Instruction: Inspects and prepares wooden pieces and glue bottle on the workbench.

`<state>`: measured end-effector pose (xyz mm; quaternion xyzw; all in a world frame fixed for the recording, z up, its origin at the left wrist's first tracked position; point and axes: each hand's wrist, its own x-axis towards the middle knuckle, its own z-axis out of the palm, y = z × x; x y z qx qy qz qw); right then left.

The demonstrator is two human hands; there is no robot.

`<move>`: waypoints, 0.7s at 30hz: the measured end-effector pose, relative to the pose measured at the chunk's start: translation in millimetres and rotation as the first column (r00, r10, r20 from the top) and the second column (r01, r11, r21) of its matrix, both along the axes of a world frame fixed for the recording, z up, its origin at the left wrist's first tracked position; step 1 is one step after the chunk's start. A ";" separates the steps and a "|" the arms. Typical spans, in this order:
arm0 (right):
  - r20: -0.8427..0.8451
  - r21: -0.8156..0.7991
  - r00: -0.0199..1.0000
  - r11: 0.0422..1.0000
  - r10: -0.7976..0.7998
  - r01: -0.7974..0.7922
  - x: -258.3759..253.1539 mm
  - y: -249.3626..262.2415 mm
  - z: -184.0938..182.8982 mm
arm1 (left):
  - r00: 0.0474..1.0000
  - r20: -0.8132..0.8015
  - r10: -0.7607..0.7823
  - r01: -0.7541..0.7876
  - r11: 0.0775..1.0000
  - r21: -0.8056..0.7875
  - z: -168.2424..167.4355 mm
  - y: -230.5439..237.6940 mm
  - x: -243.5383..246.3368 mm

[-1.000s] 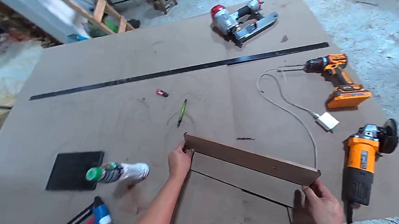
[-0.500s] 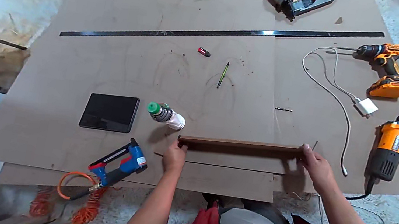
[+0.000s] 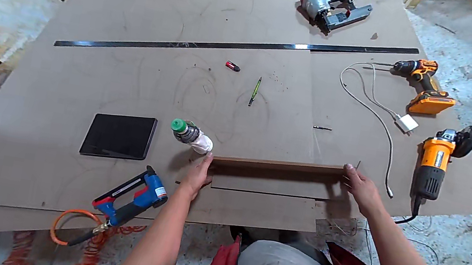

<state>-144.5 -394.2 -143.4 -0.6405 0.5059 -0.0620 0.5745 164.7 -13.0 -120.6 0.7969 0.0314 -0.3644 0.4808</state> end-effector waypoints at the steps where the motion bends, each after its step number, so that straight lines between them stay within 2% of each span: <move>1: 0.016 0.018 1.000 1.000 -0.010 0.010 1.1 -0.9 0.0 | 1.000 -0.001 -0.011 0.011 1.000 0.021 2.2 -1.2 1.4; 16: -0.014 0.081 0.999 0.996 0.031 -0.030 5.9 -6.7 8.8 | 0.997 -0.077 0.018 -0.015 0.999 0.038 6.5 -9.4 8.9; 21: 0.005 0.073 1.000 0.997 0.008 -0.008 6.0 -5.8 6.5 | 0.996 -0.084 0.007 -0.007 1.000 -0.005 -0.1 -6.2 13.4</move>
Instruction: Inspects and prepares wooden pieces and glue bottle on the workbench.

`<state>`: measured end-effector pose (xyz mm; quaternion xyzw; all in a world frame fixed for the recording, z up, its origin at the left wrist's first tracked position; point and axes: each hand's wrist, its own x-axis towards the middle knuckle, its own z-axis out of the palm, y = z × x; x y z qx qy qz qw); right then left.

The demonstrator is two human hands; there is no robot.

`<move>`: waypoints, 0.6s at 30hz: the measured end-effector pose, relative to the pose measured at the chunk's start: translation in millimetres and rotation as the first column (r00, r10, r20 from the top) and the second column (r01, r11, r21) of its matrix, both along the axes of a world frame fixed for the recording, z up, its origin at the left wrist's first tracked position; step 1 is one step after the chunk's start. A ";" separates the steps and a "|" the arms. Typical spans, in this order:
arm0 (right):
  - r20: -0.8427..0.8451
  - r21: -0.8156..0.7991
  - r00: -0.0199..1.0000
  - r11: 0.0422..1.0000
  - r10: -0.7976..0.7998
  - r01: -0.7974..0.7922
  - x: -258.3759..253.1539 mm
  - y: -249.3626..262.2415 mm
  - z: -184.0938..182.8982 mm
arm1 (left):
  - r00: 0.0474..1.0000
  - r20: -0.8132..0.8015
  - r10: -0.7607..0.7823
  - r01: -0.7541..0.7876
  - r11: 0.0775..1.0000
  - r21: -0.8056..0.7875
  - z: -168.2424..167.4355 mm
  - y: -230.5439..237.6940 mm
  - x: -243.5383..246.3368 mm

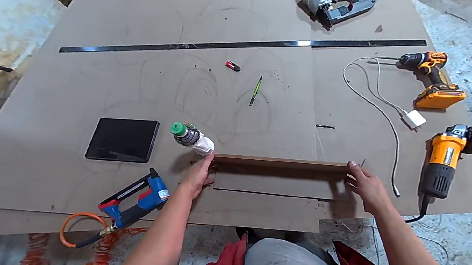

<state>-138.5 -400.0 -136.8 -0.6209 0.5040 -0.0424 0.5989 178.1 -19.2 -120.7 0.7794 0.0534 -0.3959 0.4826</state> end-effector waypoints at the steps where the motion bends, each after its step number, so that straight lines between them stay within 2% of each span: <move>1: 0.003 -0.010 1.000 1.000 -0.021 0.021 -0.8 1.6 -3.1 | 1.000 -0.001 0.000 0.000 1.000 -0.003 0.3 0.2 0.2; 8: -0.014 -0.074 0.999 0.996 -0.045 0.044 -4.8 6.9 -9.9 | 1.000 -0.010 0.015 -0.015 1.000 -0.024 -2.9 4.7 3.4; 12: -0.085 -0.083 0.993 0.992 0.085 -0.092 -10.3 0.5 -6.3 | 1.000 0.007 -0.018 0.018 0.999 -0.039 -1.2 6.5 0.7; 15: -0.043 -0.016 0.986 0.987 0.159 -0.160 -19.7 -2.2 -1.0 | 0.994 0.032 -0.103 0.105 0.992 -0.074 -2.4 10.1 0.1; 18: -0.134 -0.064 0.963 0.968 0.234 -0.244 -20.2 0.2 -0.1 | 0.989 0.038 -0.142 0.145 0.986 -0.088 1.9 10.1 -5.9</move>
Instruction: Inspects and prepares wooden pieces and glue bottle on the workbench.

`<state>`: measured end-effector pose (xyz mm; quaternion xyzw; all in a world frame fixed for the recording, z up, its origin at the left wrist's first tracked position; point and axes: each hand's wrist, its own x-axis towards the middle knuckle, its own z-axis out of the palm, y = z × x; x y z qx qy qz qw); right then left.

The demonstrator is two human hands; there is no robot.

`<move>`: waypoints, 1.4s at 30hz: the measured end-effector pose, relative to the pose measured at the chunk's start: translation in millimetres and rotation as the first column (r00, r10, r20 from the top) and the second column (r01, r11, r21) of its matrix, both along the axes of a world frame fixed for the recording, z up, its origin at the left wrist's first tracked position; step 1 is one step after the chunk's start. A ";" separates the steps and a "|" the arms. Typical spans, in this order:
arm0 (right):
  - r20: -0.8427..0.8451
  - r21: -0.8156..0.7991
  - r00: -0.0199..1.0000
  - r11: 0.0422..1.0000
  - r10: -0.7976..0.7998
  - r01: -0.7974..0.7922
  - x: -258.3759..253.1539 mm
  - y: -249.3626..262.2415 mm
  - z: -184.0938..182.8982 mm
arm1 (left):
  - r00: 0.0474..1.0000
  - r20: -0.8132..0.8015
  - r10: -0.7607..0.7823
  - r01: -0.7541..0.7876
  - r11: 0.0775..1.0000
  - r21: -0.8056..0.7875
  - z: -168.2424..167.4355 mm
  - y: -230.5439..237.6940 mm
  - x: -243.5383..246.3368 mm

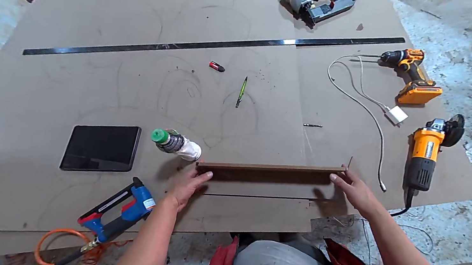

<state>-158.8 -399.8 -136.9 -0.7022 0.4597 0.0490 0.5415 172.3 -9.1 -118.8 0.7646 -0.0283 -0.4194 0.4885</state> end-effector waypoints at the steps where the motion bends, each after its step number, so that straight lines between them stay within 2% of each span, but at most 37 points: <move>1: -0.013 -0.020 1.000 1.000 0.015 -0.015 1.9 0.9 -0.2 | 1.000 -0.004 -0.008 0.008 1.000 0.003 -0.4 0.2 0.1; 5: -0.027 -0.053 0.999 0.997 0.047 -0.048 2.5 -2.6 2.2 | 1.000 -0.003 -0.025 0.025 0.999 0.033 -1.1 -3.9 1.7; 9: -0.068 -0.038 0.998 0.999 0.009 -0.012 6.2 1.5 5.8 | 0.997 0.051 0.050 -0.055 0.993 0.102 6.4 -5.4 1.9; 14: -0.111 -0.053 0.994 0.998 -0.026 0.020 8.3 -3.1 10.6 | 0.994 0.045 0.103 -0.107 0.990 0.096 -11.9 -9.9 10.0; 26: 0.013 0.153 0.989 0.977 -0.150 0.147 -2.9 -9.0 -6.6 | 0.985 0.051 0.165 -0.169 0.981 0.097 -18.3 -6.9 9.1; 31: -0.031 0.120 0.992 0.985 -0.119 0.122 2.1 -8.9 -3.0 | 0.983 0.042 0.181 -0.185 0.973 0.135 -9.4 -12.6 9.7; 36: -0.007 0.098 0.995 0.990 -0.097 0.097 1.2 -11.5 -4.3 | 0.981 0.028 0.190 -0.192 0.971 0.140 -0.3 -19.8 3.8; 40: 0.028 0.083 0.991 0.989 -0.128 0.125 1.0 2.9 17.4 | 0.970 0.096 0.223 -0.231 0.970 0.078 -0.1 -9.0 -4.4; 42: 0.150 0.123 0.970 0.977 -0.194 0.176 -8.2 7.3 22.9 | 0.966 0.117 0.231 -0.228 0.973 -0.034 6.1 1.7 -16.4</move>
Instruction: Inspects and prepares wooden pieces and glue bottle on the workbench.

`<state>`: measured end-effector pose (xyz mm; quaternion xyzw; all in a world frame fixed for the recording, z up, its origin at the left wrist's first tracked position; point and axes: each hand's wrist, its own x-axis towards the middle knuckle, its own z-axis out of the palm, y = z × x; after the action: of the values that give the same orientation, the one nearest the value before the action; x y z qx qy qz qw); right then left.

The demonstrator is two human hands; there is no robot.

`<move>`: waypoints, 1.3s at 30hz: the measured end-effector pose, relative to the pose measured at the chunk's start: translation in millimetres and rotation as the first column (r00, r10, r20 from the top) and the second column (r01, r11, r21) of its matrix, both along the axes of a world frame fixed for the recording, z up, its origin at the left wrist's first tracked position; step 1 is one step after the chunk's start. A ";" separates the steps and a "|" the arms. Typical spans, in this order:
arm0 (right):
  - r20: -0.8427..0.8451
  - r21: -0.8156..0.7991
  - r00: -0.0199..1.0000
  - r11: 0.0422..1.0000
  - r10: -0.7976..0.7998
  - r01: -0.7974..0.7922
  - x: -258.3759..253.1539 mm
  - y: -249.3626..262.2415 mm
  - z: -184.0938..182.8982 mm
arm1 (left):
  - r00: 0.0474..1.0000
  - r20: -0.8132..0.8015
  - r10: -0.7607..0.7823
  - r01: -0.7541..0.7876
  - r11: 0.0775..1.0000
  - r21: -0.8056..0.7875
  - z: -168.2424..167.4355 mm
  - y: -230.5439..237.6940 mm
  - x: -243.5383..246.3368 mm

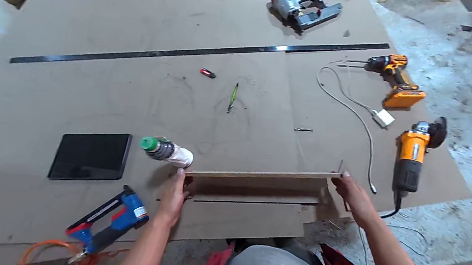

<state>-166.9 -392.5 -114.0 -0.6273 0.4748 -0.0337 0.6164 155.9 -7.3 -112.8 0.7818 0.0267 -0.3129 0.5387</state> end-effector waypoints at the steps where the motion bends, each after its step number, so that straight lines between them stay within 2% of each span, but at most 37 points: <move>1: 0.092 0.049 0.995 0.998 -0.044 0.040 -5.4 2.9 3.3 | 1.000 0.004 -0.003 0.004 0.996 -0.088 6.8 6.3 -8.0; 3: 0.261 0.185 0.946 0.972 -0.193 0.147 -13.3 11.3 12.9 | 0.998 -0.050 0.041 -0.054 0.951 -0.303 25.5 14.2 -27.5; 5: 0.364 0.257 0.857 0.924 -0.364 0.283 -14.1 24.0 27.7 | 0.985 -0.130 0.116 -0.159 0.900 -0.406 39.0 13.9 -50.0; 7: 0.407 0.299 0.768 0.867 -0.494 0.398 -9.3 36.4 36.2 | 0.971 -0.190 0.146 -0.212 0.890 -0.403 44.5 7.1 -74.1; 9: 0.382 0.344 0.657 0.760 -0.650 0.551 3.9 47.6 38.6 | 0.968 -0.222 0.120 -0.198 0.907 -0.371 44.7 -6.4 -95.3; 11: 0.333 0.398 0.650 0.727 -0.683 0.560 13.0 62.7 41.9 | 0.967 -0.249 0.051 -0.140 0.923 -0.358 44.9 -20.2 -112.4; 14: 0.271 0.465 0.797 0.798 -0.540 0.383 15.9 89.2 44.5 | 0.945 -0.256 -0.202 0.071 0.893 -0.444 55.7 -33.3 -126.9; 16: 0.238 0.465 0.838 0.815 -0.491 0.346 14.8 98.1 42.7 | 0.892 -0.235 -0.386 0.227 0.832 -0.507 58.7 -36.2 -126.6; 17: 0.244 0.443 0.842 0.828 -0.481 0.345 14.8 97.5 42.2 | 0.886 -0.186 -0.425 0.291 0.821 -0.491 56.3 -34.7 -123.0; 20: 0.268 0.264 0.910 0.933 -0.316 0.246 16.6 79.4 34.8 | 0.875 -0.078 -0.478 0.450 0.862 -0.234 35.2 -19.3 -106.6; 23: 0.102 -0.059 0.995 0.998 0.005 0.001 15.7 70.8 6.7 | 0.810 -0.116 -0.575 0.585 0.806 0.087 9.3 -6.7 -97.5; 24: 0.031 -0.180 0.995 0.980 0.094 -0.087 18.5 71.8 -0.1 | 0.815 -0.101 -0.571 0.580 0.797 0.171 6.4 -5.5 -91.5; 26: -0.072 -0.343 0.978 0.916 0.198 -0.210 24.4 81.1 -7.9 | 0.881 -0.007 -0.474 0.456 0.842 0.288 9.1 -1.0 -68.9; 28: -0.122 -0.407 0.971 0.882 0.207 -0.239 27.2 99.2 -10.3 | 0.940 0.156 -0.304 0.238 0.910 0.339 15.4 10.3 -36.3; 30: -0.148 -0.427 0.970 0.872 0.195 -0.240 34.7 118.7 -9.1 | 0.930 0.317 -0.185 0.047 0.917 0.396 14.5 22.8 7.3; 31: -0.163 -0.438 0.964 0.861 0.208 -0.260 39.3 128.7 -9.2 | 0.915 0.367 -0.170 0.001 0.908 0.418 10.3 26.9 30.5; 34: -0.226 -0.450 0.930 0.815 0.290 -0.364 51.1 157.2 -10.4 | 0.877 0.425 -0.224 0.047 0.921 0.388 -9.8 24.8 81.7; 37: -0.291 -0.477 0.901 0.768 0.321 -0.427 61.4 172.6 -7.7 | 0.896 0.396 -0.201 0.135 0.973 0.188 -29.9 6.5 108.7; 39: -0.344 -0.482 0.882 0.745 0.323 -0.461 64.4 175.8 -8.5 | 0.921 0.322 -0.218 0.167 0.970 0.180 -19.6 -2.3 114.8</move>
<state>-102.5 -216.7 -122.5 -0.8628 0.3714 0.0378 0.3409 270.7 -9.7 -132.4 0.8607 -0.1203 -0.2222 0.4419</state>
